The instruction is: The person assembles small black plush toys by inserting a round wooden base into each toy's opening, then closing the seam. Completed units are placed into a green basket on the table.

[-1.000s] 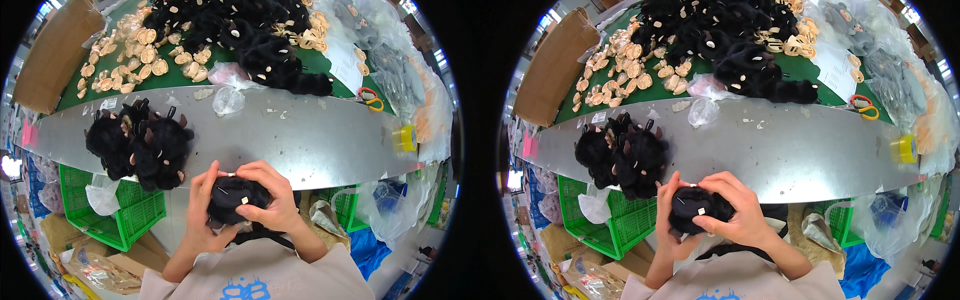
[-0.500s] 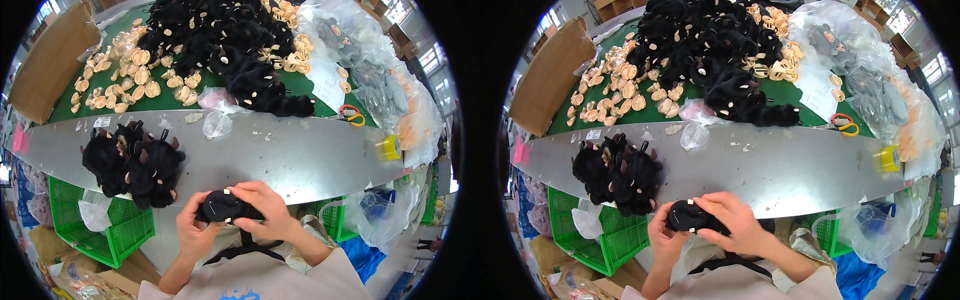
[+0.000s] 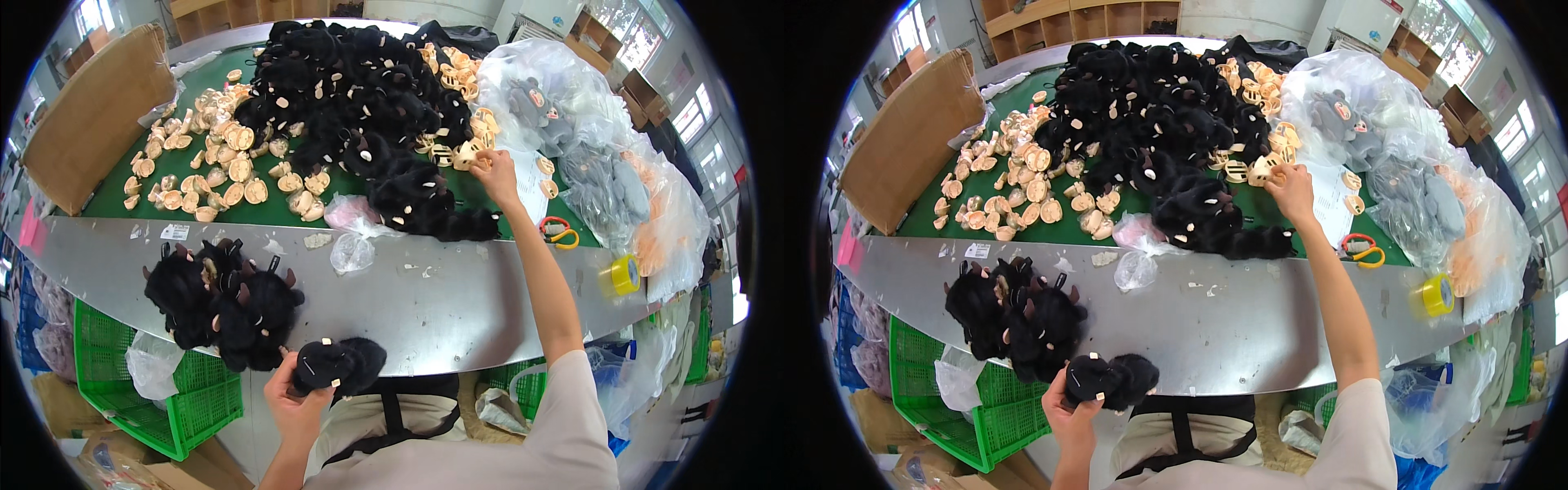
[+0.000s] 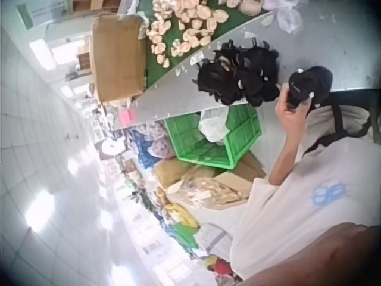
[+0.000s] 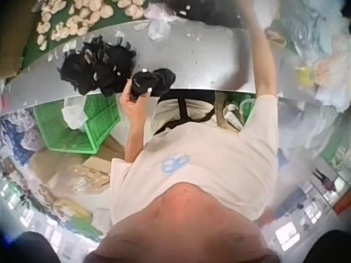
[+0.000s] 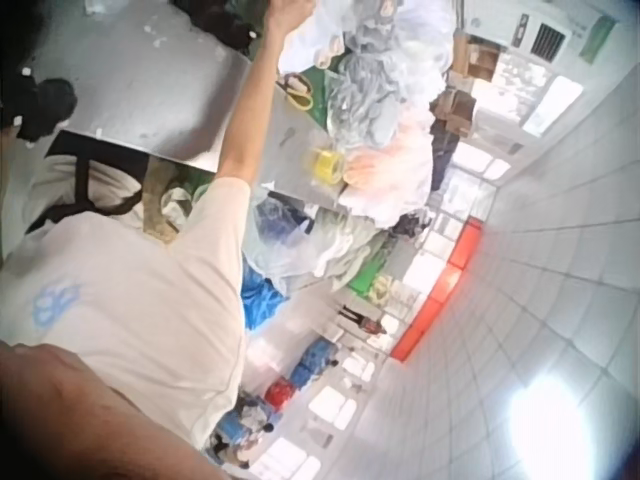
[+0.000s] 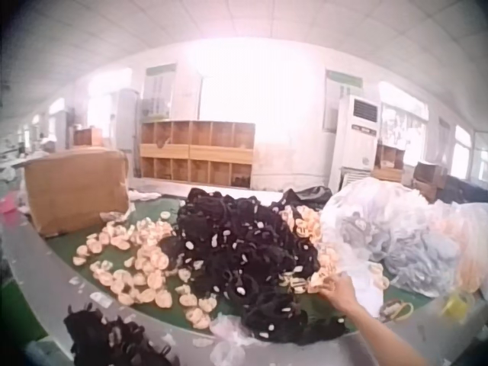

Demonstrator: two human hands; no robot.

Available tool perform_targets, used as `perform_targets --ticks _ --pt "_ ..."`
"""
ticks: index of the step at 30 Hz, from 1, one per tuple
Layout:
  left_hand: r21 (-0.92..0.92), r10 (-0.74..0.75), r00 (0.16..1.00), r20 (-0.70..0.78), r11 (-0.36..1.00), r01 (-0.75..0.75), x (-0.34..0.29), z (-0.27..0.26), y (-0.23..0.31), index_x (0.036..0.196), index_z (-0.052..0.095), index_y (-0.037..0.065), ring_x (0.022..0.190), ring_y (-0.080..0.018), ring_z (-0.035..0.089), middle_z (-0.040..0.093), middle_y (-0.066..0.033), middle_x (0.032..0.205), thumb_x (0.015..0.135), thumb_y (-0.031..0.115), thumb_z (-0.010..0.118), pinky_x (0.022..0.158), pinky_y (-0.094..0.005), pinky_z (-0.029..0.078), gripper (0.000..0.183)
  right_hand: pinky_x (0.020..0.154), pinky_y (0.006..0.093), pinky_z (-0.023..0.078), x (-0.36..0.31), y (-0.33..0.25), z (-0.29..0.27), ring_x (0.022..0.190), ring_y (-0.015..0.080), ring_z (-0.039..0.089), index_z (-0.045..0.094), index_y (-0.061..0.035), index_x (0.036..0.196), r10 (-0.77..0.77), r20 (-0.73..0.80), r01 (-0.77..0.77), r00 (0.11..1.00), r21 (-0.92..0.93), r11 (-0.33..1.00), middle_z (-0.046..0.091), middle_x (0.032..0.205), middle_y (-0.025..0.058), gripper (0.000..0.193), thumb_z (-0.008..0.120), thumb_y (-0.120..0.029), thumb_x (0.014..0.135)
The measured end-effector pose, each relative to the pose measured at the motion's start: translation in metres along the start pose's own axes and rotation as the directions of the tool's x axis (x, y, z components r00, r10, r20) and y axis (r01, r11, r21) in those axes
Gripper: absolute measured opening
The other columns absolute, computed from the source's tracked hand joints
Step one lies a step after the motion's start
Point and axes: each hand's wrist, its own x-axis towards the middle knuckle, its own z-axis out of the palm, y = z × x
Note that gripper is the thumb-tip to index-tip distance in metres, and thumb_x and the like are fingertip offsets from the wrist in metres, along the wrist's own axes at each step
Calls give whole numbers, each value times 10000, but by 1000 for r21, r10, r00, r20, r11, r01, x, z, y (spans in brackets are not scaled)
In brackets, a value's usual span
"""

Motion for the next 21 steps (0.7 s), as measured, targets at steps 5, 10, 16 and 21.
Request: perform_targets --ticks 5,10,16,21 --pt "-56 -74 997 -13 996 73 1 -4 -6 966 648 -18 818 -63 547 607 13 874 711 8 681 774 -206 433 259 804 363 490 -16 -24 -18 929 254 610 696 -31 930 -66 -88 86 994 250 964 624 1017 114 218 746 -206 809" --pt "-41 -79 996 48 996 81 6 2 -6 981 643 -18 821 -59 550 616 14 886 720 15 679 767 -206 440 265 706 221 457 -51 -107 -82 745 61 549 664 -6 992 19 218 -181 976 756 629 639 878 3 199 665 -200 945" --pt "-42 -151 977 149 986 159 5 16 -1 974 633 -8 815 -45 540 618 24 875 735 36 706 742 -197 442 255 685 239 539 -142 -200 -147 823 81 636 629 3 1084 -257 579 -502 774 808 309 677 932 45 212 676 -155 951" --pt "-69 -137 968 209 986 155 -2 17 0 971 613 1 807 -34 534 617 25 879 744 73 730 720 -192 444 265 724 284 606 -197 -236 -160 921 170 678 620 32 1148 -509 550 -461 662 834 303 618 1066 113 305 736 -39 875"
